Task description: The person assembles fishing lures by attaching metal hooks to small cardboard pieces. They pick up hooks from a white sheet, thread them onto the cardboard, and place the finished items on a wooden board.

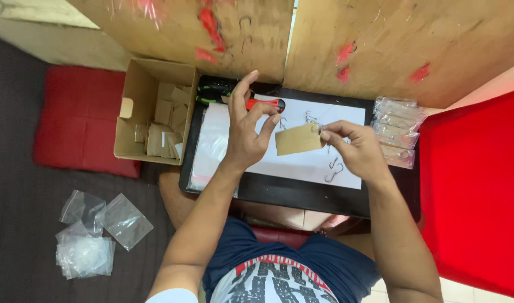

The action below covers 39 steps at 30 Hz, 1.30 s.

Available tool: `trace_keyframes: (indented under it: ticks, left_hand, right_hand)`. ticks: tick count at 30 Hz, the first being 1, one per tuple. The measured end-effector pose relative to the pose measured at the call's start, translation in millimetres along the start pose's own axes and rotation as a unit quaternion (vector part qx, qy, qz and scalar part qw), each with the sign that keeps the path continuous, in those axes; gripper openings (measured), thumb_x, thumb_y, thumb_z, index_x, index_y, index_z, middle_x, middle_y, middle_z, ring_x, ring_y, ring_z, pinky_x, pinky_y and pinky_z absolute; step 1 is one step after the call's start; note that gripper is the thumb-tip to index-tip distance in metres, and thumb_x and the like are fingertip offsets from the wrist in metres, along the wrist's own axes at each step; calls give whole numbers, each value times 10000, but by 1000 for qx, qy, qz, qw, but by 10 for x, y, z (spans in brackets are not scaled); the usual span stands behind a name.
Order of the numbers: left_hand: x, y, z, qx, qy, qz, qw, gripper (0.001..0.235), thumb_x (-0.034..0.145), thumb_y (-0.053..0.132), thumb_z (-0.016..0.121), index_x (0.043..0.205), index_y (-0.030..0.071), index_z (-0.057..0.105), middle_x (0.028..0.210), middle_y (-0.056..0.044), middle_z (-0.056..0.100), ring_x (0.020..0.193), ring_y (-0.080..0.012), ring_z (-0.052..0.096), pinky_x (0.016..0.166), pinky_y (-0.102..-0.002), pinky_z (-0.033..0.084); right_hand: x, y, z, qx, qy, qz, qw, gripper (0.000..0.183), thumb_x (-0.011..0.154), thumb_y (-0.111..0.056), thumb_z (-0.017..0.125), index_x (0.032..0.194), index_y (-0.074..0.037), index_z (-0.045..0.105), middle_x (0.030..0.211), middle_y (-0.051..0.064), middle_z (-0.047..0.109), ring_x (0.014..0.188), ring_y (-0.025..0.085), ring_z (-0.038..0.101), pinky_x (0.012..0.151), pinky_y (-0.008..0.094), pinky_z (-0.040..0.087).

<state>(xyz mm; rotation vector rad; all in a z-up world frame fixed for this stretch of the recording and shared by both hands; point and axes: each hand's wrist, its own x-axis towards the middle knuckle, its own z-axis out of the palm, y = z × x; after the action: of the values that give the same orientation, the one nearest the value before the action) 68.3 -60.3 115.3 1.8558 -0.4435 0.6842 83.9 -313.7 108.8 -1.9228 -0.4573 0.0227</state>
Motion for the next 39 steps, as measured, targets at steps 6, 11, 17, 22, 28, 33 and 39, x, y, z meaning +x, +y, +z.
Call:
trace_keyframes:
  ticks: [6, 11, 17, 22, 28, 33, 39]
  left_hand:
    - [67, -564, 4, 68, 183, 51, 979, 642, 1035, 371, 720, 1475, 50, 381, 1658, -227, 115, 1549, -352, 246, 1271, -482, 263]
    - [134, -696, -54, 75, 159, 60, 983, 841, 1021, 301, 756, 1617, 26, 229, 1684, -224, 148, 1585, -370, 200, 1304, -503, 220]
    - [311, -614, -167, 100, 120, 15, 988, 741, 1094, 384, 648, 1643, 159, 204, 1736, -100, 203, 1666, -319, 231, 1415, -514, 282]
    - [540, -643, -193, 91, 109, 7, 990, 717, 1107, 379, 641, 1643, 169, 213, 1737, -99, 235, 1661, -288, 291, 1398, -452, 360]
    - [789, -723, -196, 109, 91, -17, 990, 707, 1077, 287, 679, 1625, 167, 249, 1723, -143, 266, 1642, -313, 322, 1395, -467, 295]
    - [984, -865, -180, 161, 63, -40, 984, 688, 1081, 355, 642, 1611, 174, 243, 1709, -129, 276, 1420, -363, 546, 1234, -459, 398]
    - [1205, -931, -167, 212, 53, -43, 975, 663, 1049, 338, 659, 1533, 67, 297, 1574, -182, 441, 1414, -405, 476, 1184, -487, 402]
  right_hand:
    - [102, -1, 508, 113, 69, 67, 989, 122, 1029, -40, 635, 1042, -3, 750, 758, 108, 739, 710, 141, 659, 761, 288, 567]
    - [171, 100, 502, 97, 95, 88, 987, 119, 1034, -73, 634, 1049, -21, 740, 832, 113, 756, 728, 125, 657, 748, 262, 559]
    - [228, 134, 345, -13, 93, 147, 985, 149, 1036, -183, 611, 1048, -73, 711, 910, 43, 760, 808, 111, 627, 782, 268, 522]
    - [257, 451, 137, -181, 119, 141, 966, 166, 1021, -228, 648, 1013, -107, 761, 937, -23, 744, 826, 118, 617, 772, 300, 484]
    - [211, 881, -37, -322, 91, 172, 926, 225, 992, -279, 653, 1077, -135, 803, 955, 56, 787, 890, 303, 710, 849, 426, 500]
    - [178, 972, -98, -415, 33, 257, 872, 279, 974, -304, 625, 1172, -183, 779, 995, 41, 785, 987, 408, 668, 822, 543, 509]
    - [343, 678, -94, -459, 58, 251, 851, 290, 1008, -422, 649, 1141, -198, 776, 997, 30, 787, 958, 420, 695, 726, 567, 533]
